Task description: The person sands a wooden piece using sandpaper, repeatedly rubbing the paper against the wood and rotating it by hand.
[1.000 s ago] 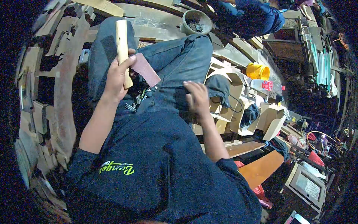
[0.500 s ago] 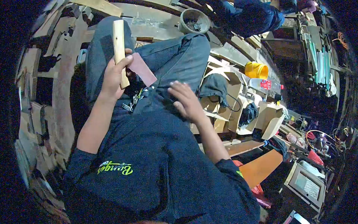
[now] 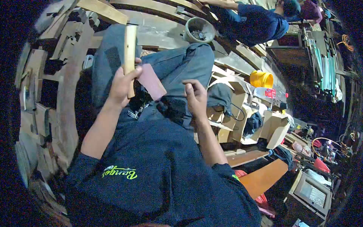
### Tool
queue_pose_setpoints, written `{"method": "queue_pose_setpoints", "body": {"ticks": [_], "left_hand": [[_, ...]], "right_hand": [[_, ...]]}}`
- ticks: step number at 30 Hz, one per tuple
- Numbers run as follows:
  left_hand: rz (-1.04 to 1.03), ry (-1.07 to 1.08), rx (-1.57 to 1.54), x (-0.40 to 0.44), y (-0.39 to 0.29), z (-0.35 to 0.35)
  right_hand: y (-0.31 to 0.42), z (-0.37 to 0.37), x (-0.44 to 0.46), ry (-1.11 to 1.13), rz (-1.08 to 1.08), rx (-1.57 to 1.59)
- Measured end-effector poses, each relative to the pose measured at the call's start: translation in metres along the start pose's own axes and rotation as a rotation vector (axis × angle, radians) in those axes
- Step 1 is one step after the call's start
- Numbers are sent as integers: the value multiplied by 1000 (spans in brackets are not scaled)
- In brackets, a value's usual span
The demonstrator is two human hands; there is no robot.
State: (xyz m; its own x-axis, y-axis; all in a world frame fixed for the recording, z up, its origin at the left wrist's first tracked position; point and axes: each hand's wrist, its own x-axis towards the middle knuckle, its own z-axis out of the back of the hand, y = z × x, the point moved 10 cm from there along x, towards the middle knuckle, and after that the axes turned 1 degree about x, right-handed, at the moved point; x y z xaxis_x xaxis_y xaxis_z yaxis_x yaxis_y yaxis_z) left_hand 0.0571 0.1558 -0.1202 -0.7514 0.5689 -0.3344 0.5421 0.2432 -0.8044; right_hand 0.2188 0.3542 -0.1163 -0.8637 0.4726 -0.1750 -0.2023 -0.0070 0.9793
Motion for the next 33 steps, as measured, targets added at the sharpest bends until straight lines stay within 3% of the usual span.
{"method": "queue_pose_setpoints", "body": {"ticks": [2,4,8,10,12,16,18,19,20,24,26,29,33], "left_hand": [[1,68,13,-3,-1,-5],[-17,91,32,-5,-4,-12],[-69,137,70,-3,-5,-18],[-48,143,50,-3,-3,-17],[-20,162,27,-5,-1,-21],[-98,155,217,-8,-5,-26],[-252,179,327,-10,-18,-33],[15,197,179,-18,-6,-32],[17,199,183,-18,-7,-33],[-128,133,204,-12,-9,-25],[-161,48,204,-6,-9,-16],[-194,82,156,-6,-7,-18],[-198,213,163,-8,-5,-27]], "right_hand": [[-3,-54,14,150,-123,477],[-1,-99,13,384,-240,671],[15,-120,-7,513,-397,628],[16,-121,-15,397,-470,778],[9,-116,-19,376,-486,734],[6,-112,-23,455,-504,723],[8,-115,-21,444,-518,725],[9,-125,-20,497,-537,741],[12,-132,-22,548,-555,759],[12,-123,-14,488,-482,526],[14,-110,-5,330,-349,461],[16,-85,9,42,-335,581],[24,-67,29,-51,-210,690]]}}
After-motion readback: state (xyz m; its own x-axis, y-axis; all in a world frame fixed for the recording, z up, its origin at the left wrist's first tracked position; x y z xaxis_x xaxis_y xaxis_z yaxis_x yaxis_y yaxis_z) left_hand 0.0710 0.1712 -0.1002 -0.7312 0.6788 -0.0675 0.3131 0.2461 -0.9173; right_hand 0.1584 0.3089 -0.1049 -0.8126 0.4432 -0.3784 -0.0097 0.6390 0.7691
